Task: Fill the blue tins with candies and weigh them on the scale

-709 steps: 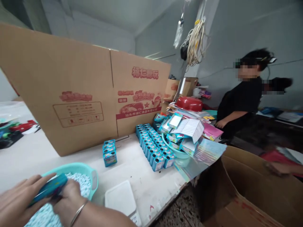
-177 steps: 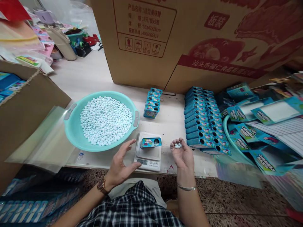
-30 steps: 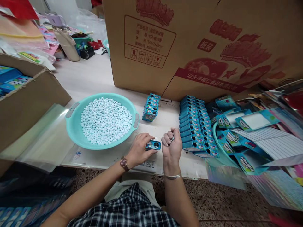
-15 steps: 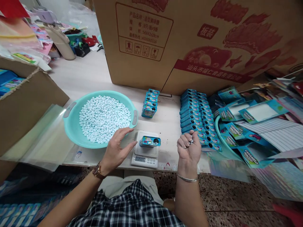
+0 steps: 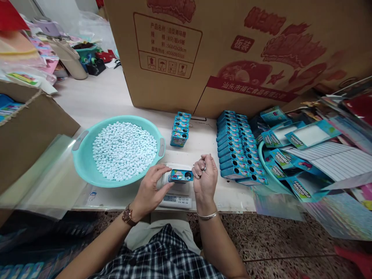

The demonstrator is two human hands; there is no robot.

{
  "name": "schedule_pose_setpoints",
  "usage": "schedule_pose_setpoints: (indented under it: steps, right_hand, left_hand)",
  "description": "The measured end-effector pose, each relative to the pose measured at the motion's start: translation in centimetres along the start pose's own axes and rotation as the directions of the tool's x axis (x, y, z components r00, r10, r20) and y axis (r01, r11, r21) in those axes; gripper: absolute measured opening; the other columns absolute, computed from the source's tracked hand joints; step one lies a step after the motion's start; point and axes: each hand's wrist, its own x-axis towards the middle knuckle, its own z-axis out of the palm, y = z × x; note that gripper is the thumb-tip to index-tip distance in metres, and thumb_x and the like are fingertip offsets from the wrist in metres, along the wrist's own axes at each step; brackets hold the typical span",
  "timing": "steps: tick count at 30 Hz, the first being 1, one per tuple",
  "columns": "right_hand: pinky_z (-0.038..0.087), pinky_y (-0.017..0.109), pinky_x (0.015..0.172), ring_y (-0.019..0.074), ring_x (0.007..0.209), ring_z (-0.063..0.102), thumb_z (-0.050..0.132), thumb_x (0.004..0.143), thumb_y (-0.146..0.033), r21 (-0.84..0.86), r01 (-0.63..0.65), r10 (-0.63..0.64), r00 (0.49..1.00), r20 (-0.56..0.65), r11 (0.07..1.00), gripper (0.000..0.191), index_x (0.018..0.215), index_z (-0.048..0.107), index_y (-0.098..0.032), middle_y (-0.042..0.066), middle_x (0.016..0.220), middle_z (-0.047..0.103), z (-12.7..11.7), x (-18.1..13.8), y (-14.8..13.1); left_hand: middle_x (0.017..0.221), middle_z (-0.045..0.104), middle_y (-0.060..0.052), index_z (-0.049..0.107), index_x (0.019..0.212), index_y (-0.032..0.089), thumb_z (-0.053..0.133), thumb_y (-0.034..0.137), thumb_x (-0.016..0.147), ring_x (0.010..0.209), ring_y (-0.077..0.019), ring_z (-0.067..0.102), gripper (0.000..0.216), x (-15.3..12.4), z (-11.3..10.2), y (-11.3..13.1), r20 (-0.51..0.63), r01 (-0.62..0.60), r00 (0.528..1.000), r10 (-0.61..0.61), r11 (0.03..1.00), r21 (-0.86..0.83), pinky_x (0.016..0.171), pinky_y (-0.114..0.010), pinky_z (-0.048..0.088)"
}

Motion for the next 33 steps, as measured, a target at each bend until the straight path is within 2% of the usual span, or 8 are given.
schedule_pose_setpoints:
  steps: [9, 13, 17, 22, 28, 33]
  right_hand:
    - [0.018, 0.018, 0.038, 0.0034, 0.040, 0.024, 0.065, 0.085, -0.044, -0.041, 0.039, -0.038, 0.999, 0.017, 0.998, 0.027, 0.081, 0.056, -0.019, -0.011, 0.055, 0.033, 0.4, -0.3, -0.2]
    - [0.025, 0.017, 0.042, 0.0038, 0.043, 0.031, 0.064, 0.086, -0.045, -0.108, 0.074, -0.071, 0.997, 0.031, 0.991, 0.027, 0.080, 0.057, -0.019, -0.010, 0.057, 0.034, 0.6, -0.4, 0.1]
    - [0.033, 0.017, 0.048, 0.0044, 0.048, 0.037, 0.062, 0.088, -0.042, -0.106, 0.104, -0.102, 0.995, 0.025, 0.989, 0.025, 0.080, 0.058, -0.019, -0.009, 0.057, 0.036, 0.5, -0.5, 0.5]
    - [0.031, 0.016, 0.046, 0.0038, 0.047, 0.036, 0.064, 0.088, -0.039, -0.046, 0.089, -0.088, 0.996, 0.018, 0.995, 0.023, 0.080, 0.058, -0.018, -0.009, 0.056, 0.036, 0.4, -0.4, 0.5]
    - [0.021, 0.015, 0.036, 0.0022, 0.039, 0.027, 0.071, 0.081, -0.041, 0.060, -0.045, 0.045, 0.999, 0.002, 0.997, 0.028, 0.080, 0.054, -0.019, -0.012, 0.054, 0.031, -0.8, 0.8, -1.3]
    - [0.024, 0.014, 0.035, 0.0020, 0.038, 0.029, 0.073, 0.081, -0.035, 0.140, -0.020, 0.025, 0.999, -0.035, 0.990, 0.027, 0.080, 0.051, -0.020, -0.013, 0.053, 0.033, -3.2, 1.7, -3.8]
  left_hand:
    - [0.123, 0.059, -0.010, 0.057, 0.124, 0.024, 0.065, 0.023, 0.086, 0.121, -0.0244, 0.054, 0.038, -0.3, -0.3, -0.3, 0.002, 0.019, 1.000, -0.019, 1.000, -0.019, 0.104, -0.048, 0.047]
    - [0.124, 0.059, -0.010, 0.058, 0.124, 0.024, 0.065, 0.023, 0.086, 0.121, -0.0239, 0.055, 0.038, -0.5, -0.1, -0.3, 0.004, 0.014, 1.000, -0.014, 1.000, -0.021, 0.105, -0.047, 0.046]
    - [0.125, 0.058, -0.010, 0.057, 0.124, 0.023, 0.064, 0.023, 0.086, 0.121, -0.0235, 0.054, 0.039, -0.6, 0.1, -0.5, 0.012, 0.018, 1.000, -0.018, 1.000, -0.020, 0.105, -0.046, 0.046]
    - [0.124, 0.057, -0.011, 0.056, 0.125, 0.022, 0.065, 0.021, 0.086, 0.121, -0.0239, 0.054, 0.040, -0.9, 0.2, -0.5, 0.024, 0.018, 1.000, -0.018, 1.000, -0.018, 0.104, -0.047, 0.046]
    - [0.124, 0.058, -0.011, 0.056, 0.125, 0.023, 0.064, 0.022, 0.087, 0.120, -0.0240, 0.054, 0.040, -1.1, -0.4, -0.4, 0.018, 0.016, 1.000, -0.015, 1.000, -0.018, 0.103, -0.048, 0.047]
    - [0.123, 0.059, -0.010, 0.056, 0.125, 0.025, 0.064, 0.024, 0.087, 0.121, -0.0245, 0.053, 0.039, -1.3, -1.2, -0.3, -0.002, 0.044, 0.999, -0.044, 0.999, -0.028, 0.103, -0.049, 0.046]
